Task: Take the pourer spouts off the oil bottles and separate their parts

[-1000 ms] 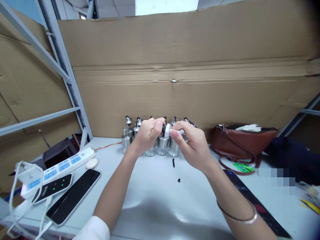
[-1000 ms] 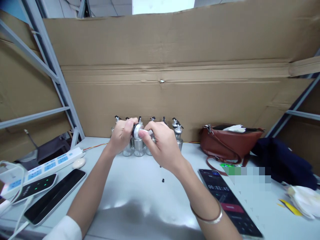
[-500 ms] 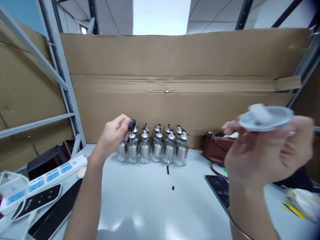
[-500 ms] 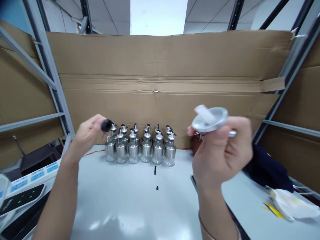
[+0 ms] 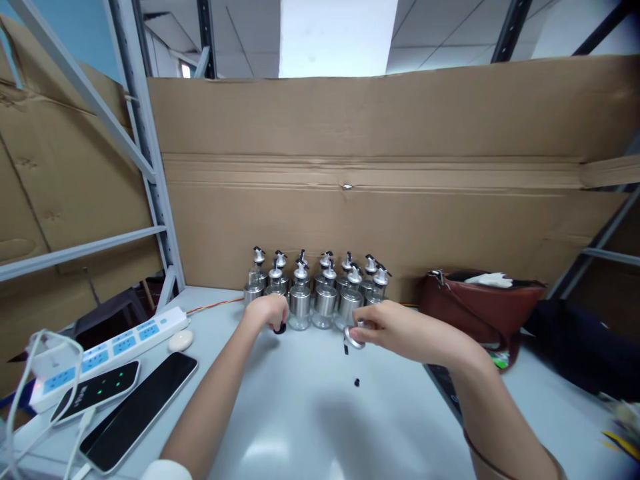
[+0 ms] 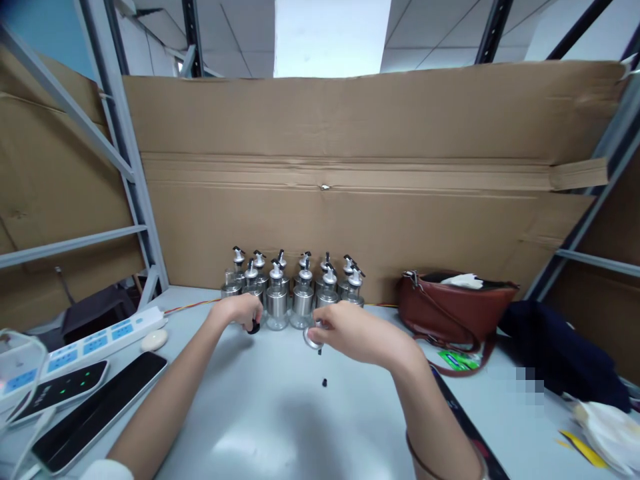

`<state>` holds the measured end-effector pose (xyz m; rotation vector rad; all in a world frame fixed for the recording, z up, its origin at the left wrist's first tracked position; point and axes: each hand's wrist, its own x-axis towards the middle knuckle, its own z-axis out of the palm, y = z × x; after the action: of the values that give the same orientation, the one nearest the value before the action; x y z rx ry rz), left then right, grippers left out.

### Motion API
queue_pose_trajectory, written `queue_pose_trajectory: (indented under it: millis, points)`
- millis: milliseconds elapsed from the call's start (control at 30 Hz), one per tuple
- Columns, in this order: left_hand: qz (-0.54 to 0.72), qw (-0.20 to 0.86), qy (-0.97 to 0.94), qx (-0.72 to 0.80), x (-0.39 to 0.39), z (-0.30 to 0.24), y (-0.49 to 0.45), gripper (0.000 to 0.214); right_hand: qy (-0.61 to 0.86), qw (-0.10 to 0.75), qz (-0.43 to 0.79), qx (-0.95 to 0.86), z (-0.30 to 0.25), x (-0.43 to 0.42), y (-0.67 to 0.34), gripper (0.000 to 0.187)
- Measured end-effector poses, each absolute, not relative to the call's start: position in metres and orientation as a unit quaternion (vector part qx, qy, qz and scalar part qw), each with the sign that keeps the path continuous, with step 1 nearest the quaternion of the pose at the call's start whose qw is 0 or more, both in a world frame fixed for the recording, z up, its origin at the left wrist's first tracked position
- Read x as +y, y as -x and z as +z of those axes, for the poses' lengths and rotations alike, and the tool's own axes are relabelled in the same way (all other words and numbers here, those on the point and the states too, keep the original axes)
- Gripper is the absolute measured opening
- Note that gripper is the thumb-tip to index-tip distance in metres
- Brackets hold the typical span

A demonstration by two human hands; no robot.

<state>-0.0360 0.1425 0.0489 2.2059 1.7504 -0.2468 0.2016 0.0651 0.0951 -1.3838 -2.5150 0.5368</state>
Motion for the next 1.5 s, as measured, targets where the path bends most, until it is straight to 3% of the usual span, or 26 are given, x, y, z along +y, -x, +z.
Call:
queue_pose_trajectory:
  millis: [233,333,467,733,900,1000,1100,1300,1433,1500]
  points:
    - [-0.188,0.198,-0.752,0.6,0.139,0.036,0.01,0.027,0.448,0.037,0.153,-0.88,0.078,0.067,-0.175,0.015]
    - [-0.228,0.204,-0.741,0.598,0.139,0.032,0.004,0.034,0.443,-0.035,0.109,-0.889,0.051,0.063,-0.144,0.021]
    - [-0.244,0.204,-0.736,0.598,0.138,0.032,0.003,0.035,0.373,-0.095,0.168,-0.908,0.02,0.064,-0.111,0.02]
    - [-0.203,0.188,-0.747,0.604,0.137,0.032,0.0,0.029,0.371,-0.11,0.186,-0.903,0.011,0.067,-0.108,0.024]
    - [-0.161,0.201,-0.754,0.605,0.131,0.039,0.001,0.045,0.391,-0.112,0.181,-0.896,0.016,0.07,-0.116,0.034]
    - [-0.11,0.22,-0.765,0.595,0.122,0.057,0.011,0.052,0.416,-0.092,0.186,-0.886,0.024,0.074,-0.126,0.041]
    - [-0.017,0.235,-0.787,0.571,0.115,0.078,0.039,0.035,0.445,-0.062,0.197,-0.872,0.037,0.078,-0.14,0.045]
    - [0.334,0.164,-0.718,0.588,0.131,0.082,0.106,0.018,0.466,-0.018,0.195,-0.863,0.059,0.085,-0.168,0.042]
    - [0.443,0.211,-0.689,0.534,0.15,0.067,0.1,0.038,0.469,0.002,0.193,-0.862,0.066,0.087,-0.173,0.039]
    - [0.426,0.199,-0.703,0.533,0.157,0.061,0.088,0.052,0.469,0.016,0.195,-0.861,0.068,0.088,-0.174,0.036]
